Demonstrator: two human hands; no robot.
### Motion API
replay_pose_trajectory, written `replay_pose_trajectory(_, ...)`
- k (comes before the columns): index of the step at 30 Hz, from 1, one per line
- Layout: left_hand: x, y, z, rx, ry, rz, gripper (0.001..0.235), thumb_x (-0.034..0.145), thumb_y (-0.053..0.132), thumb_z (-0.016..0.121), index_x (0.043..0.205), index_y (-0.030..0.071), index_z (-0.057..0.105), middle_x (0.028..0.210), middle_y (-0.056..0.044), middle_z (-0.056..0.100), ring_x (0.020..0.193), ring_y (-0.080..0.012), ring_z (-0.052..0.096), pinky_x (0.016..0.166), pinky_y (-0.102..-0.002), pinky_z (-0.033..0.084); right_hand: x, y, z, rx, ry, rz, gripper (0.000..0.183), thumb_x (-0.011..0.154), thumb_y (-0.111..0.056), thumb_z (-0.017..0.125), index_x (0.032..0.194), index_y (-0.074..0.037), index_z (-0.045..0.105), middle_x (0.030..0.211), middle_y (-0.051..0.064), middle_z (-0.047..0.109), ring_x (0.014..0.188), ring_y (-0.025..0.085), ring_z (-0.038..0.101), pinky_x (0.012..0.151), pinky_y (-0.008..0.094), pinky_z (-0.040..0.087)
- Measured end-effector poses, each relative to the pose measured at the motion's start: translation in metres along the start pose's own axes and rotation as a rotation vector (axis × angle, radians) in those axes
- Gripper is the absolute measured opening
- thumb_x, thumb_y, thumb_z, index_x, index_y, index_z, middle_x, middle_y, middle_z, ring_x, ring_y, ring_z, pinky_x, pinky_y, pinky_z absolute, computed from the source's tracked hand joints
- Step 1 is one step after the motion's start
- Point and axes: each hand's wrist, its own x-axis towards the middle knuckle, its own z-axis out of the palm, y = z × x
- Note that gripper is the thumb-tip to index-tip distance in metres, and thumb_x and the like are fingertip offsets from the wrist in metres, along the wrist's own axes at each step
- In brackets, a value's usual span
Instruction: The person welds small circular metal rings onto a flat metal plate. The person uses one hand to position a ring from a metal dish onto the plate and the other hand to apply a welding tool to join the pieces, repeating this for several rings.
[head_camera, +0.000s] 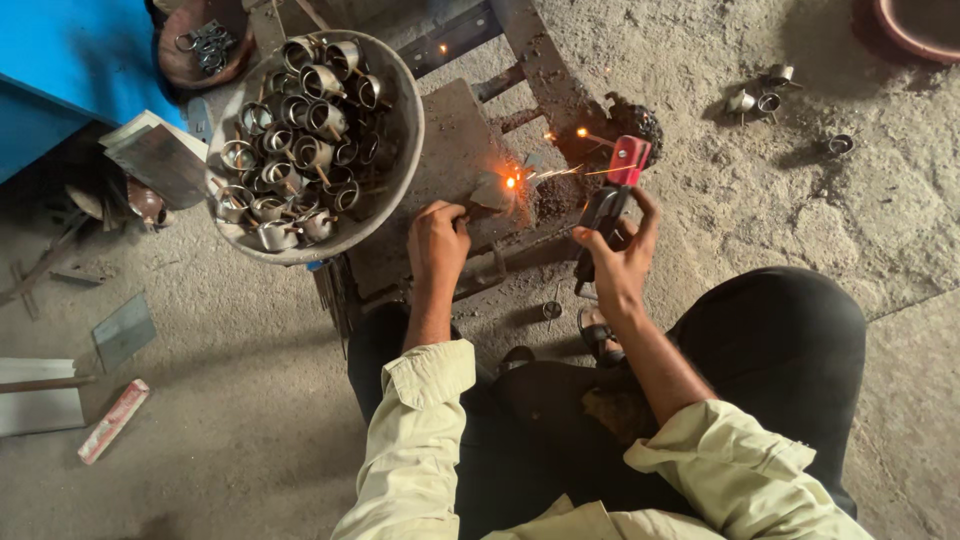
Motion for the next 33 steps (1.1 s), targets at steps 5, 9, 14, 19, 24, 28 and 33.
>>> replay_pose_trajectory(5, -0.002, 0.008, -0.003, -0.015, 0.016, 0.012, 0.020, 0.085, 0.013, 0.077, 0.102, 0.003, 0.074, 0.102, -0.012, 0.071, 0.098, -0.0358, 0.068, 0.085, -0.045, 0.055, 0.008, 0.013, -0.001, 0.187, 0.126, 0.090, 0.079, 0.083, -0.003, 0.070, 0.150, -0.015, 0.030, 0.109, 0.019, 0.070, 0.093, 0.027, 0.072, 0.081, 0.042, 0.062)
replay_pose_trajectory(9, -0.007, 0.016, 0.007, 0.107, -0.024, 0.027, 0.022, 0.090, 0.014, 0.072, 0.107, 0.002, 0.066, 0.104, -0.017, 0.066, 0.101, -0.0410, 0.064, 0.084, -0.049, 0.053, 0.017, 0.031, -0.006, 0.361, 0.238, 0.206, 0.078, 0.078, -0.001, 0.071, 0.143, -0.017, 0.030, 0.103, 0.015, 0.070, 0.081, 0.024, 0.070, 0.069, 0.039, 0.062)
replay_pose_trajectory(14, -0.002, 0.006, 0.021, 0.178, -0.004, 0.112, 0.024, 0.088, 0.012, 0.067, 0.108, 0.001, 0.060, 0.108, -0.021, 0.066, 0.099, -0.0415, 0.063, 0.085, -0.053, 0.051, 0.032, 0.049, -0.021, 0.523, 0.392, 0.188, 0.063, 0.085, -0.002, 0.070, 0.139, -0.016, 0.040, 0.094, 0.011, 0.064, 0.072, 0.022, 0.062, 0.057, 0.036, 0.049)
replay_pose_trajectory(19, 0.026, -0.014, 0.033, 0.286, 0.151, 0.082, 0.017, 0.092, 0.006, 0.059, 0.108, 0.004, 0.060, 0.102, -0.015, 0.069, 0.094, -0.0350, 0.068, 0.078, -0.047, 0.055, 0.040, 0.062, -0.031, 0.635, 0.376, 0.178, 0.060, 0.087, -0.001, 0.069, 0.137, -0.018, 0.039, 0.099, 0.012, 0.065, 0.079, 0.021, 0.065, 0.063, 0.035, 0.055)
replay_pose_trajectory(24, 0.047, 0.008, 0.049, 0.068, 0.078, -0.147, 0.017, 0.108, 0.022, 0.055, 0.105, 0.008, 0.064, 0.081, -0.010, 0.072, 0.064, -0.0238, 0.069, 0.055, -0.039, 0.054, 0.041, 0.060, -0.027, 0.622, 0.379, 0.146, 0.059, 0.087, 0.002, 0.068, 0.134, -0.017, 0.039, 0.105, 0.011, 0.062, 0.081, 0.021, 0.065, 0.062, 0.036, 0.054)
replay_pose_trajectory(28, 0.091, 0.048, 0.060, -0.274, -0.031, -0.311, 0.032, 0.111, 0.035, 0.051, 0.119, 0.012, 0.072, 0.078, -0.006, 0.077, 0.055, -0.0103, 0.063, 0.047, -0.030, 0.048, 0.038, 0.062, -0.030, 0.636, 0.342, 0.115, 0.059, 0.087, 0.003, 0.066, 0.135, -0.017, 0.040, 0.103, 0.012, 0.060, 0.082, 0.023, 0.064, 0.064, 0.038, 0.056)
replay_pose_trajectory(33, 0.078, 0.074, 0.024, -0.543, 0.196, 0.530, 0.052, 0.107, 0.027, 0.062, 0.145, -0.005, 0.047, 0.127, -0.025, 0.060, 0.086, -0.0201, 0.072, 0.061, -0.025, 0.058, 0.044, 0.070, -0.035, 0.606, 0.356, 0.079, 0.060, 0.085, 0.006, 0.066, 0.136, -0.014, 0.042, 0.110, 0.010, 0.057, 0.090, 0.022, 0.062, 0.071, 0.036, 0.055)
